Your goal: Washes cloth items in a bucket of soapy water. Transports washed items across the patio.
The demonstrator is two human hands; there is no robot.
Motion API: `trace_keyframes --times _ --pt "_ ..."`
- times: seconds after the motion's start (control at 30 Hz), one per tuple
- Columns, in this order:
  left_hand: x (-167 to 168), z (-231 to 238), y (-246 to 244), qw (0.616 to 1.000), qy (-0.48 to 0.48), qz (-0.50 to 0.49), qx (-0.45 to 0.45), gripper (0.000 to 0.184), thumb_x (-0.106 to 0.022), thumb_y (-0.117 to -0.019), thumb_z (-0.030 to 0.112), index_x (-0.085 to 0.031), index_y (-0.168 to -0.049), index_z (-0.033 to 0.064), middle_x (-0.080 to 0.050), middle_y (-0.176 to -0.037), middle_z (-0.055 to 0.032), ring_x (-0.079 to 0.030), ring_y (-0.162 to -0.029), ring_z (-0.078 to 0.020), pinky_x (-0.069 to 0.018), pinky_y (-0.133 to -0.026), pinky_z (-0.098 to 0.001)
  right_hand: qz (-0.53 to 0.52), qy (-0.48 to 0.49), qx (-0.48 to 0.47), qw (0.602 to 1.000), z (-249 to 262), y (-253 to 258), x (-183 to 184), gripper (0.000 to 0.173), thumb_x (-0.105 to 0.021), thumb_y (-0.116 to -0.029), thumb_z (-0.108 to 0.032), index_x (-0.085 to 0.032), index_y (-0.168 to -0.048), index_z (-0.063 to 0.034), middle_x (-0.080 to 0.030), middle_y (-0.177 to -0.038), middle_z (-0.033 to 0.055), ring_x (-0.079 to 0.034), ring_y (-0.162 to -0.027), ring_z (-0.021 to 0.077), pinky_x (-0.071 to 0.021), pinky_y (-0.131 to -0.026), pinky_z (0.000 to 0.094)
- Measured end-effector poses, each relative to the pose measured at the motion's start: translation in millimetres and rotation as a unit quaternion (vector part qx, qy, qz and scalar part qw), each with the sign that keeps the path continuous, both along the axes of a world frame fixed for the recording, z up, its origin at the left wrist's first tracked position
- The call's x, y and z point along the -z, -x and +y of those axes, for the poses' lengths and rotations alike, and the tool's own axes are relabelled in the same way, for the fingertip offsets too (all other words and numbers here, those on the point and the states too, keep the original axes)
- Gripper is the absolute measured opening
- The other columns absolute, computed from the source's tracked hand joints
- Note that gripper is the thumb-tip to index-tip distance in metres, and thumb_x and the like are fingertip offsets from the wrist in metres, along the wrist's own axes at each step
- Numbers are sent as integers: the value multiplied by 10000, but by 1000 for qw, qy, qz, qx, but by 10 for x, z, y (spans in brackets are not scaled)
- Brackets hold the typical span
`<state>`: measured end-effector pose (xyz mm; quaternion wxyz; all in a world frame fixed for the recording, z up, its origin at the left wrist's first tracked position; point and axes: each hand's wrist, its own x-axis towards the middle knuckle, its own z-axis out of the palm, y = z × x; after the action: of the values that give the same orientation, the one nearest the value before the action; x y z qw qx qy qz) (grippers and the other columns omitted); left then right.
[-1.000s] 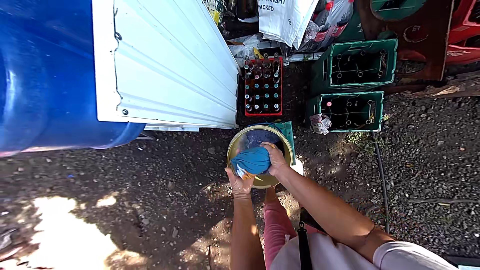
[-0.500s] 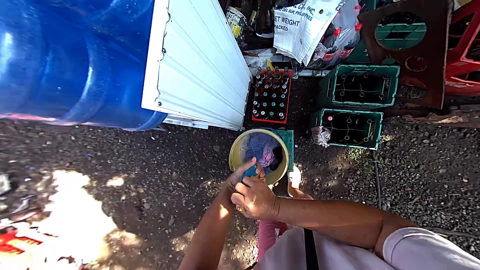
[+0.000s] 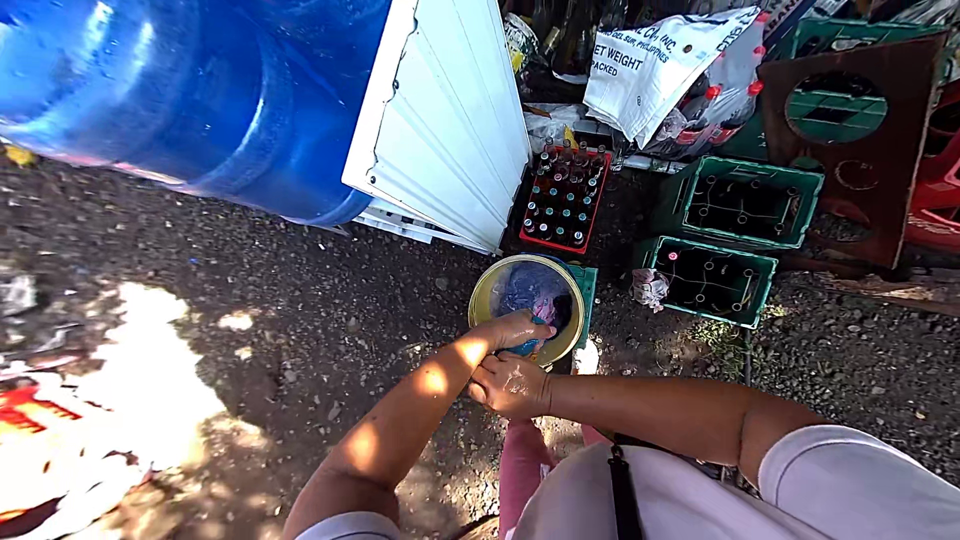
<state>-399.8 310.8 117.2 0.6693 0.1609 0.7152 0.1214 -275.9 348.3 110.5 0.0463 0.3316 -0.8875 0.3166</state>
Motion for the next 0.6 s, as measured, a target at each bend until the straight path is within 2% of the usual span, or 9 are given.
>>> trace_keyframes --times 0.1,0.23,0.3,0.37,0.43,0.5,0.53,0.57,0.6 --pt "37 63 -21 997 9 33 71 522 -428 -1088 477 -629 -1087 -4 -648 -958 -108 -609 -892 -201 -489 -869 -453 20 -31 -15 999 -82 1 90 188 -528 -1013 -104 -702 -1042 -40 -717 -997 149 -719 -938 311 -597 -751 452" --pt "164 50 -65 988 4 78 130 580 -409 -1095 465 -658 -1073 -58 -672 -1056 -213 -636 -1033 -335 -473 -950 -551 15 -18 28 999 -273 -14 313 216 -541 -1012 -161 -718 -976 -43 -742 -896 125 -746 -853 278 -617 -744 441" --pt "236 2 -88 982 -4 106 156 608 -401 -1093 471 -673 -1079 -72 -679 -1098 -259 -647 -1095 -396 -478 -969 -602 -33 -24 29 999 -362 -10 376 222 -550 -1008 -174 -725 -985 -39 -752 -927 138 -752 -909 292 -618 -777 473" --pt "268 -34 -142 976 0 131 175 629 -395 -1090 485 -666 -1127 -81 -659 -1181 -295 -621 -1181 -442 -463 -996 -646 -133 -62 -15 989 -419 5 350 237 -520 -1024 -141 -703 -1095 -9 -735 -1069 188 -720 -1053 337 -586 -878 529" --pt "285 -114 -197 972 -2 156 174 634 -396 -1080 498 -667 -1159 -69 -644 -1237 -306 -602 -1226 -464 -460 -995 -679 -223 -87 -61 969 -495 49 286 272 -500 -1034 -138 -693 -1169 -3 -716 -1167 203 -683 -1155 336 -546 -975 531" --pt "283 -331 -215 980 -18 163 108 622 -394 -1081 497 -669 -1182 -52 -648 -1246 -296 -604 -1234 -454 -462 -1007 -674 -262 -108 -102 954 -604 51 198 311 -461 -1066 -148 -664 -1246 5 -686 -1239 224 -645 -1211 362 -496 -1021 550" --pt "260 -513 -185 985 -37 164 30 611 -387 -1090 476 -672 -1186 -56 -657 -1237 -288 -615 -1228 -430 -462 -1032 -648 -228 -121 -107 960 -668 36 195 312 -454 -1065 -150 -670 -1246 -17 -695 -1232 204 -655 -1195 359 -512 -1004 547" --pt "215 -754 -156 981 -67 160 -87 596 -372 -1105 438 -677 -1166 -70 -676 -1188 -269 -645 -1175 -384 -478 -1038 -589 -171 -128 -108 971 -717 21 145 303 -462 -1062 -148 -682 -1233 -30 -711 -1211 197 -678 -1157 371 -538 -967 550" --pt "150 -1045 -142 955 -99 146 -238 589 -334 -1123 399 -673 -1129 -82 -691 -1091 -232 -673 -1060 -315 -513 -997 -500 -119 -124 -106 979 -757 32 53 285 -473 -1063 -160 -689 -1207 -41 -714 -1192 197 -681 -1132 391 -539 -941 556"
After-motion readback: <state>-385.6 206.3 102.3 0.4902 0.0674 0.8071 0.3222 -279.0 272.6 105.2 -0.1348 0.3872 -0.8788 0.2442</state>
